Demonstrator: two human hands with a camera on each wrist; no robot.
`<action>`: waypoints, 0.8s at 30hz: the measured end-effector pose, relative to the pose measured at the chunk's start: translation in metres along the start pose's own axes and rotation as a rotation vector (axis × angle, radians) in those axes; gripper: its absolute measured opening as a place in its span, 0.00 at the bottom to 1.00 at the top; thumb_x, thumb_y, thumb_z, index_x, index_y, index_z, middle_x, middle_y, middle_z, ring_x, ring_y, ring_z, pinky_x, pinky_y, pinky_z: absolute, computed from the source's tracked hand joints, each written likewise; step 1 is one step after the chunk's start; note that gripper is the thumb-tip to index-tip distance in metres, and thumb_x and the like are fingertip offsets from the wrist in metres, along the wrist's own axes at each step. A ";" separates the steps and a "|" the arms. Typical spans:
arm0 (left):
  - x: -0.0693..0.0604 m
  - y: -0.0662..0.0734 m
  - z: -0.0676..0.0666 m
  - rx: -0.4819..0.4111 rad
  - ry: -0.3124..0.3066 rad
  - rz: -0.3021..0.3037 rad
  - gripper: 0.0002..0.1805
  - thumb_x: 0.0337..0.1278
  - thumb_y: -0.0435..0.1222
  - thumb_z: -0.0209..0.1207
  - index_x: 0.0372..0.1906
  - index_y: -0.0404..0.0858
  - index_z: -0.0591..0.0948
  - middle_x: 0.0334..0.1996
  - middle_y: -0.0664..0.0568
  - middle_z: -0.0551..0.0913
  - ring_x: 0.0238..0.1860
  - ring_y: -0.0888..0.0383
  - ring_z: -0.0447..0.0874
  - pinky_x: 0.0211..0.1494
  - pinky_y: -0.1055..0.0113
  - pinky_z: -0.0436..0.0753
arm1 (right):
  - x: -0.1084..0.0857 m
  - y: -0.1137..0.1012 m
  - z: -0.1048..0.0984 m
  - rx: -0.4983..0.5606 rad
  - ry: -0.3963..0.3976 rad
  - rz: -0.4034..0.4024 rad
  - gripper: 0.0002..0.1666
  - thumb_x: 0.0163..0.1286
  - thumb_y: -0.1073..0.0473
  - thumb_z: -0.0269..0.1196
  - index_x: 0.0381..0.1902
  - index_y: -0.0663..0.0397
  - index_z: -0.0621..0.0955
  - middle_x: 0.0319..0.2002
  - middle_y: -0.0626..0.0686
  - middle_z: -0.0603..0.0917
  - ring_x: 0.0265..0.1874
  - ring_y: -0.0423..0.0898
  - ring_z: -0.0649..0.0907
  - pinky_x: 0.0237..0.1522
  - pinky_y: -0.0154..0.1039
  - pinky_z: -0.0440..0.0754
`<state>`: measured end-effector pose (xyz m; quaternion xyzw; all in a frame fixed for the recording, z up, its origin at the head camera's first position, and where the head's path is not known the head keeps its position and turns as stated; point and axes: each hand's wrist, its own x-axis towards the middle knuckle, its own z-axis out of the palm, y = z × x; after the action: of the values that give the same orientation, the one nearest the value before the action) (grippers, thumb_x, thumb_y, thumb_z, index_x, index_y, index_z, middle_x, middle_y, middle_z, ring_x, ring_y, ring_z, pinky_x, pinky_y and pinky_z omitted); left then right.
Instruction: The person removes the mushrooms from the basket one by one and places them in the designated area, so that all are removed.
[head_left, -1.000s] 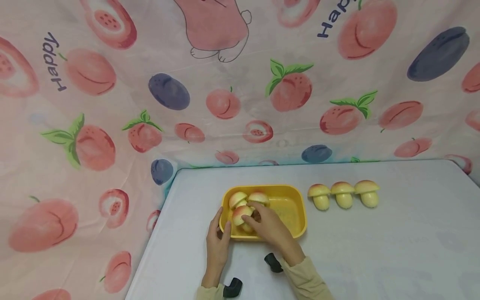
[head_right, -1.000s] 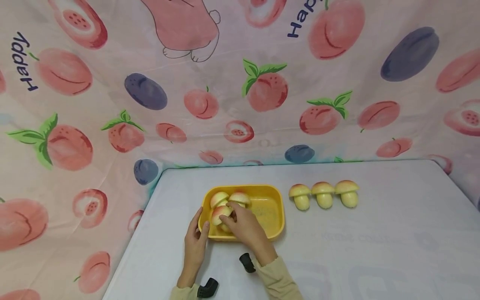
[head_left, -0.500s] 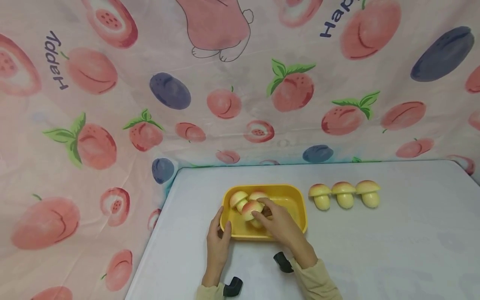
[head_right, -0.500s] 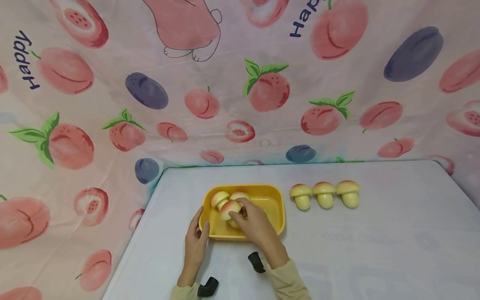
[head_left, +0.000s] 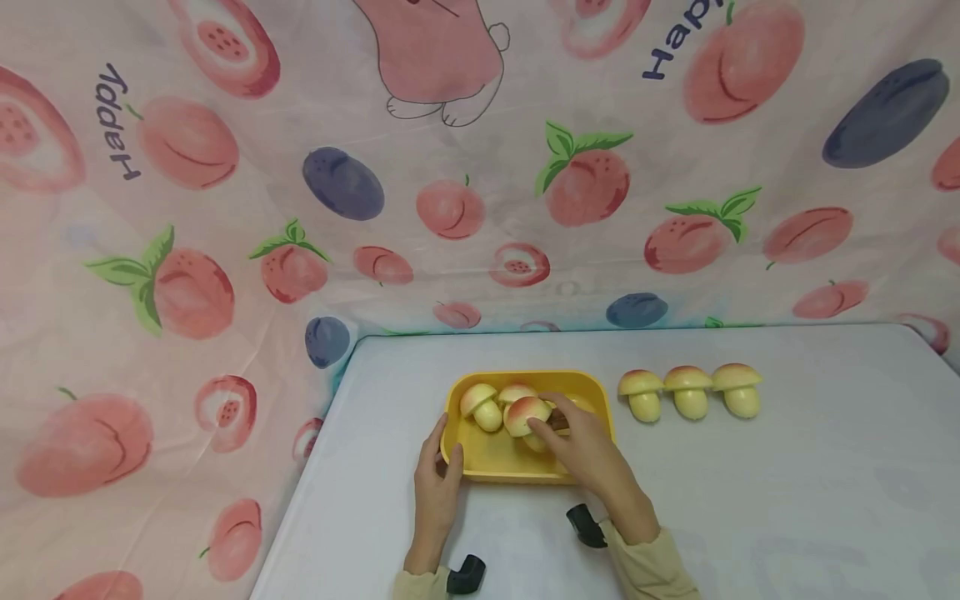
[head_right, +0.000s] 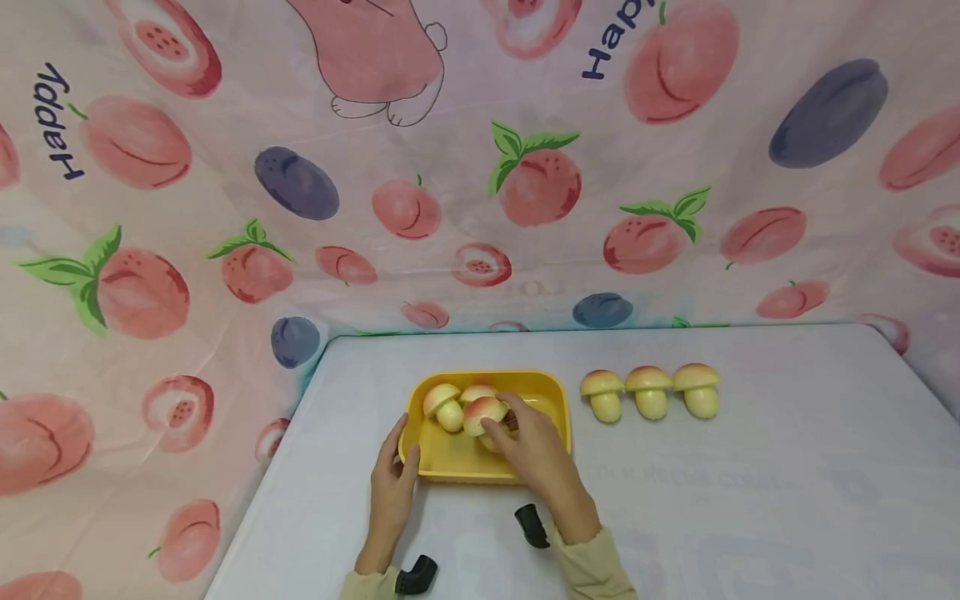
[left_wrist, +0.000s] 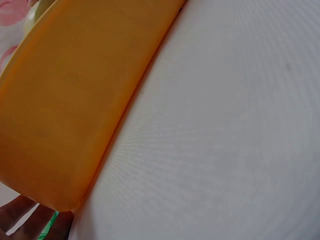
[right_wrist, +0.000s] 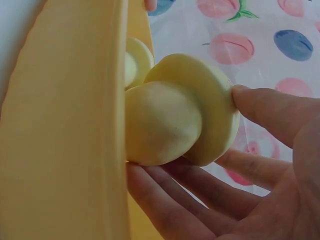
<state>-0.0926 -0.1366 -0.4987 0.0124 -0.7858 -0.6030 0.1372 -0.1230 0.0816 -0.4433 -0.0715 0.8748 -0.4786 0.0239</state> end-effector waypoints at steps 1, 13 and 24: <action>0.000 0.000 0.000 0.003 -0.001 -0.001 0.27 0.71 0.31 0.54 0.72 0.33 0.67 0.70 0.41 0.68 0.71 0.46 0.66 0.66 0.47 0.70 | -0.001 0.001 -0.001 -0.002 0.002 0.002 0.30 0.71 0.47 0.63 0.65 0.57 0.75 0.44 0.54 0.86 0.48 0.52 0.84 0.50 0.49 0.82; -0.001 0.000 -0.001 0.013 0.005 0.006 0.26 0.71 0.31 0.54 0.72 0.34 0.68 0.70 0.42 0.69 0.70 0.45 0.66 0.65 0.49 0.72 | -0.007 0.006 -0.012 -0.030 0.038 0.012 0.31 0.71 0.46 0.63 0.65 0.57 0.74 0.43 0.54 0.87 0.48 0.53 0.85 0.50 0.51 0.82; 0.004 -0.028 0.002 0.002 0.009 0.021 0.27 0.72 0.31 0.53 0.73 0.37 0.67 0.71 0.43 0.68 0.71 0.46 0.66 0.66 0.51 0.72 | -0.014 0.010 -0.020 -0.067 0.063 -0.015 0.31 0.72 0.47 0.63 0.65 0.59 0.74 0.42 0.55 0.87 0.48 0.56 0.85 0.48 0.51 0.83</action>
<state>-0.1006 -0.1432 -0.5250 0.0068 -0.7858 -0.6008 0.1469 -0.1129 0.1058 -0.4417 -0.0634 0.8901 -0.4511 -0.0098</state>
